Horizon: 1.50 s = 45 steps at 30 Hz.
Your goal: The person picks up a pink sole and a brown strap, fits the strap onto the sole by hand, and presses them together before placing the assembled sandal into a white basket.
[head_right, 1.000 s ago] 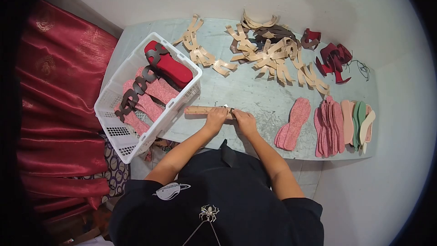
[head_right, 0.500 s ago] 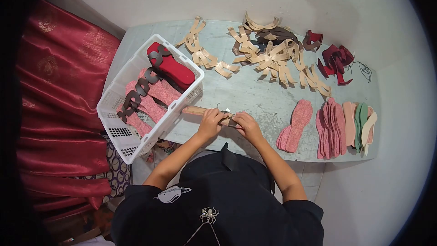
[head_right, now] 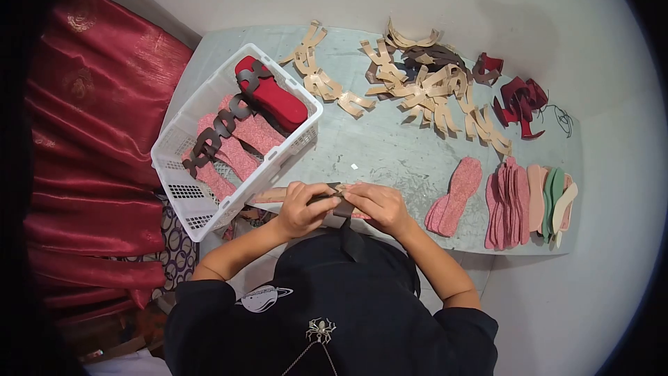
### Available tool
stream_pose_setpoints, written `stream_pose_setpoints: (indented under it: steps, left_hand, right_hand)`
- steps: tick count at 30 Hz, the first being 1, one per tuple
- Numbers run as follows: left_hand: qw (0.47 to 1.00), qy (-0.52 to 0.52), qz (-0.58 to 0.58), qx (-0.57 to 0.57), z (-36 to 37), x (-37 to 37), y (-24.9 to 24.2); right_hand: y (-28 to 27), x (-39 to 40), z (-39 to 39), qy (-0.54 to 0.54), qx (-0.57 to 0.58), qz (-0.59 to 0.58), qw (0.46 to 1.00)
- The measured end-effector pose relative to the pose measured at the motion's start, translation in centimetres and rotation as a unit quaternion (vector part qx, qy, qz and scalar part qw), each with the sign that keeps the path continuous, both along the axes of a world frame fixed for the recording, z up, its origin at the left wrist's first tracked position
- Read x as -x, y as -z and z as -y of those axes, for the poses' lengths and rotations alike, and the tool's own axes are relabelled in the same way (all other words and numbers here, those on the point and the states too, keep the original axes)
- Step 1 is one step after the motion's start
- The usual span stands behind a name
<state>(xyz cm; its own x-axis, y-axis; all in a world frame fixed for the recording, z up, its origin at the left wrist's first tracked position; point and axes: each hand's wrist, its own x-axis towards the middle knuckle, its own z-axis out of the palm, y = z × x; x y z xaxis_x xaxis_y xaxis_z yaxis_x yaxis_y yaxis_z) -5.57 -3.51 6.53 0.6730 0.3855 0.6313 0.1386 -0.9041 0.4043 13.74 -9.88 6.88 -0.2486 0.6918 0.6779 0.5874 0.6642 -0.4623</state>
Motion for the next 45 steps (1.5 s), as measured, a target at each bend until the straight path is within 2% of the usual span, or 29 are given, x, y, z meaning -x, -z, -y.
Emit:
stream_pose_setpoints:
  steps: [3, 6, 10, 12, 19, 25, 28, 30, 31, 32, 34, 35, 36, 38, 41, 42, 44, 45]
  left_hand:
    - [0.998, 0.027, 0.040, -0.040, 0.5, 0.7, -0.6]
    - [0.999, 0.020, -0.018, -0.026, 0.8, 1.3, -1.6]
    - [0.999, 0.008, 0.001, -0.038, 1.0, 1.5, -1.4]
    - [0.998, -0.020, 0.019, -0.053, 1.0, 1.5, -1.4]
    - [0.999, -0.015, 0.024, -0.046, 0.5, 2.7, -1.3]
    - [0.998, -0.049, 0.017, -0.033, 0.2, 4.5, -1.3]
    - [0.994, -0.089, 0.056, 0.009, -0.2, 5.3, -1.4]
    - [0.987, -0.116, 0.100, 0.049, -0.8, 5.8, -1.9]
    - [0.986, -0.125, 0.100, 0.042, -1.2, 6.3, -2.1]
    - [0.977, -0.159, 0.126, 0.064, -1.6, 6.7, -2.3]
    - [0.951, -0.230, 0.177, 0.107, -2.1, 8.0, -2.5]
    - [0.921, -0.281, 0.190, 0.193, -2.0, 8.7, -2.8]
    - [0.890, -0.248, 0.291, 0.250, -2.8, 9.1, -2.9]
    - [0.857, -0.262, 0.361, 0.258, -4.5, 11.2, -4.1]
    - [0.818, -0.328, 0.413, 0.228, -8.1, 16.4, -1.9]
    - [0.780, -0.319, 0.466, 0.270, -8.7, 17.5, -2.5]
    - [0.733, -0.331, 0.527, 0.275, -10.7, 20.2, -1.7]
    - [0.731, -0.337, 0.530, 0.267, -11.6, 21.5, -0.7]
  right_hand:
    - [-0.3, 0.4, 0.0, -0.014, -0.018, -0.003, 1.000]
    - [-0.6, 0.7, 0.1, -0.017, -0.031, 0.007, 0.999]
    - [-0.4, 0.9, -0.2, -0.023, -0.024, 0.009, 0.999]
    - [-0.2, 1.2, -0.5, -0.037, -0.012, -0.049, 0.998]
    - [-0.8, 2.4, -1.5, -0.050, -0.025, -0.071, 0.996]
    - [-1.7, 3.8, -3.2, -0.081, 0.010, -0.046, 0.996]
    - [-2.7, 4.8, -4.5, -0.101, 0.052, -0.051, 0.992]
    - [-3.5, 5.5, -5.5, -0.107, 0.147, -0.095, 0.979]
    - [-3.6, 5.7, -6.3, -0.140, 0.149, -0.100, 0.974]
    - [-3.8, 6.3, -7.0, -0.152, 0.144, -0.097, 0.973]
    - [-3.8, 7.9, -8.3, -0.119, 0.149, -0.224, 0.956]
    - [-3.7, 8.4, -8.8, -0.137, 0.176, -0.241, 0.945]
    - [-3.7, 9.2, -9.5, -0.153, 0.175, -0.238, 0.943]
    - [-3.5, 10.6, -11.0, -0.164, 0.248, -0.300, 0.906]
    - [-2.2, 12.7, -12.9, -0.196, 0.298, -0.273, 0.894]
    - [-1.6, 13.5, -13.4, -0.200, 0.322, -0.262, 0.887]
    - [-0.4, 15.1, -14.4, -0.223, 0.331, -0.258, 0.880]
    - [0.3, 15.9, -14.9, -0.229, 0.341, -0.244, 0.878]
